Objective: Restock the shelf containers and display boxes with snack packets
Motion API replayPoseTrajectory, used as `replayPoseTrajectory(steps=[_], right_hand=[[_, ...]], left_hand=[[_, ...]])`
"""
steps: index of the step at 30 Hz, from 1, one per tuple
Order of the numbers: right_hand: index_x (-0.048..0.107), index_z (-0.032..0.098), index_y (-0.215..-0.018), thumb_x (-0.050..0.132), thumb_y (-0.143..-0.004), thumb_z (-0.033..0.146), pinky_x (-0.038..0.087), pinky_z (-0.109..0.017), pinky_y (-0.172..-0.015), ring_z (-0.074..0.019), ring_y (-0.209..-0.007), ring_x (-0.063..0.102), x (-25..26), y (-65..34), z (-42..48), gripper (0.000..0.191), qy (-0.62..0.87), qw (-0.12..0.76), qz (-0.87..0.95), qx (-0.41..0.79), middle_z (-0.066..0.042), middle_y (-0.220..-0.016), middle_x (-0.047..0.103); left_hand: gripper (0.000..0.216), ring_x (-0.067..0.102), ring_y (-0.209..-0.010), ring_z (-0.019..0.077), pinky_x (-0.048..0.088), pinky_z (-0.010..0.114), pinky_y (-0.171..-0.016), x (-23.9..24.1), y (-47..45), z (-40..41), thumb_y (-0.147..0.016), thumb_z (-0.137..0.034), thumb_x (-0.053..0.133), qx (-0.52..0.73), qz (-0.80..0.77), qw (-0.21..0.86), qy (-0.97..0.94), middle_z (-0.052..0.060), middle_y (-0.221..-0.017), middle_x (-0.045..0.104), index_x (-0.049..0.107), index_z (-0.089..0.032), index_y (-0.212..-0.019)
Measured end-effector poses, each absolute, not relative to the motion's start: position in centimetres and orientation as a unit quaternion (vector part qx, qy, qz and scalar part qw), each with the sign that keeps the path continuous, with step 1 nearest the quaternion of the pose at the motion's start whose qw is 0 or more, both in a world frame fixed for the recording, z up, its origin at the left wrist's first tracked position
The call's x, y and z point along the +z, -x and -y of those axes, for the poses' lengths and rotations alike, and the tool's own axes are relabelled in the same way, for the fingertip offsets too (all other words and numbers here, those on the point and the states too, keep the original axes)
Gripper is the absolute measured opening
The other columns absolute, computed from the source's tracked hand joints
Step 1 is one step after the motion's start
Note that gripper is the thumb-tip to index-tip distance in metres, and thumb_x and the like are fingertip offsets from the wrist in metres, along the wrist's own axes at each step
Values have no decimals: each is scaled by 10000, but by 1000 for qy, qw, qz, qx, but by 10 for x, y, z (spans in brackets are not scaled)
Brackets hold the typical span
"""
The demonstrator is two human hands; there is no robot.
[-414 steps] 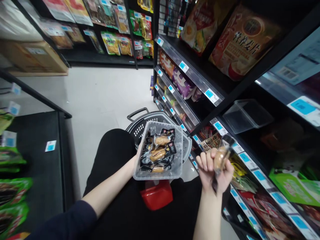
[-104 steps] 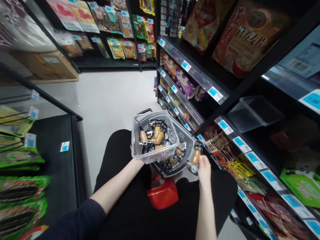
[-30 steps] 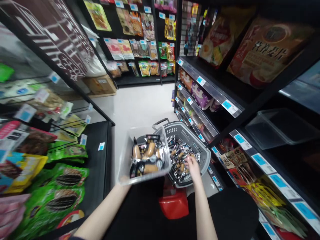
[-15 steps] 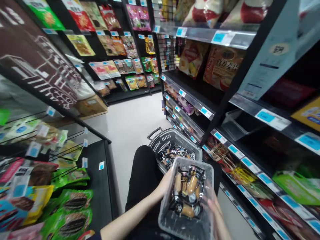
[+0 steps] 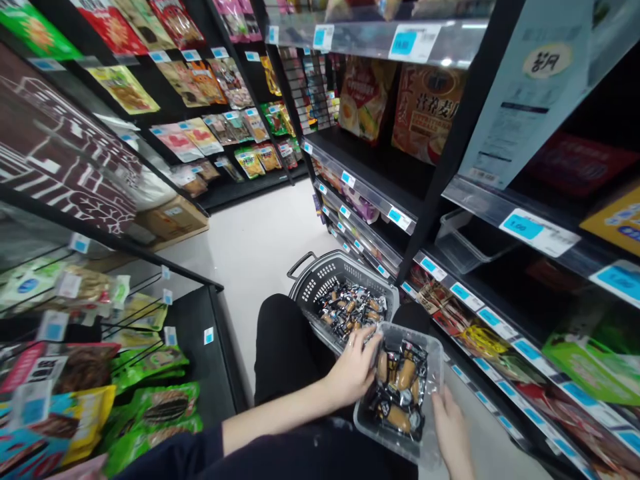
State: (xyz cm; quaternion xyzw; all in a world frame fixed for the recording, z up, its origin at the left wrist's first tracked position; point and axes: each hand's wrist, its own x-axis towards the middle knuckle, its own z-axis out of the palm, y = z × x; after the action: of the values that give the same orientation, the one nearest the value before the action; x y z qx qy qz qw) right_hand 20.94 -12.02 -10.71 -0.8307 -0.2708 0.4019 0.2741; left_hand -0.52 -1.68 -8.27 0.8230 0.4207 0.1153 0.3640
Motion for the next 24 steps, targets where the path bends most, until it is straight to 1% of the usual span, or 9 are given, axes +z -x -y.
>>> replayPoseTrajectory(steps=[2, 5, 8, 12, 14, 16, 19, 22, 24], right_hand=[[631, 195, -1165, 418, -749, 590, 486, -429, -892, -331, -1040, 634, -102, -208, 115, 611, 858, 196, 290, 377, -130, -1041, 707], [608, 208, -1185, 356, -811, 511, 490, -424, -840, -323, -926, 664, -92, -197, 109, 544, 874, 131, 308, 353, -128, -969, 715], [575, 198, -1210, 304, -834, 487, 484, -423, -798, -329, -867, 662, -84, -182, 107, 546, 876, 104, 324, 341, -139, -949, 706], [545, 180, -1223, 262, -845, 478, 470, -436, -770, -348, -855, 654, -79, -173, 111, 559, 880, 81, 332, 330, -175, -980, 685], [540, 175, -1213, 256, -844, 473, 466, -437, -781, -349, -869, 653, -82, -176, 115, 553, 879, 83, 322, 341, -183, -1015, 678], [533, 181, -1212, 257, -838, 487, 462, -437, -810, -351, -903, 649, -88, -181, 119, 556, 874, 97, 307, 364, -175, -1041, 676], [531, 201, -1211, 265, -825, 538, 457, -440, -852, -356, -978, 634, -98, -190, 125, 578, 862, 130, 295, 392, -158, -1066, 677], [531, 195, -1220, 261, -802, 584, 455, -442, -884, -361, -1039, 618, -105, -195, 126, 632, 854, 143, 292, 406, -162, -1104, 671], [518, 181, -1246, 258, -781, 601, 451, -443, -906, -363, -1079, 605, -109, -197, 125, 678, 850, 143, 288, 417, -167, -1147, 658]], left_hand=[[413, 414, -1157, 357, 321, 556, -984, -76, -7, 8, -819, -236, 482, 66, -408, 251, -875, 212, -1230, 514, 601, -85, -1185], [283, 436, -1048, 345, 340, 540, -900, -84, -26, -1, -824, -204, 467, -11, -443, 176, -879, 240, -1141, 542, 711, -72, -882], [241, 407, -1087, 343, 302, 534, -939, -100, -36, -4, -794, -169, 508, -19, -458, 174, -871, 225, -1222, 517, 724, -83, -856], [243, 405, -1058, 318, 302, 521, -919, -102, -29, -7, -848, -284, 511, 18, -445, 198, -873, 125, -1199, 556, 705, -144, -812], [245, 423, -1012, 271, 317, 472, -915, -94, -24, -9, -881, -298, 485, 92, -424, 271, -859, 78, -1069, 619, 673, -167, -794], [238, 459, -928, 218, 347, 399, -881, -81, -21, -13, -887, -318, 495, 199, -419, 394, -793, 47, -886, 635, 621, -173, -746], [300, 465, -662, 138, 371, 287, -650, -59, -20, -21, -832, -426, 568, 317, -431, 612, -582, -12, -640, 518, 501, -178, -676], [353, 420, -490, 97, 309, 224, -477, -34, -15, -32, -734, -483, 672, 350, -381, 802, -300, -50, -582, 474, 458, -203, -762], [320, 355, -408, 63, 256, 179, -400, -18, -7, -37, -756, -438, 672, 320, -312, 882, -147, -64, -548, 448, 458, -205, -806]])
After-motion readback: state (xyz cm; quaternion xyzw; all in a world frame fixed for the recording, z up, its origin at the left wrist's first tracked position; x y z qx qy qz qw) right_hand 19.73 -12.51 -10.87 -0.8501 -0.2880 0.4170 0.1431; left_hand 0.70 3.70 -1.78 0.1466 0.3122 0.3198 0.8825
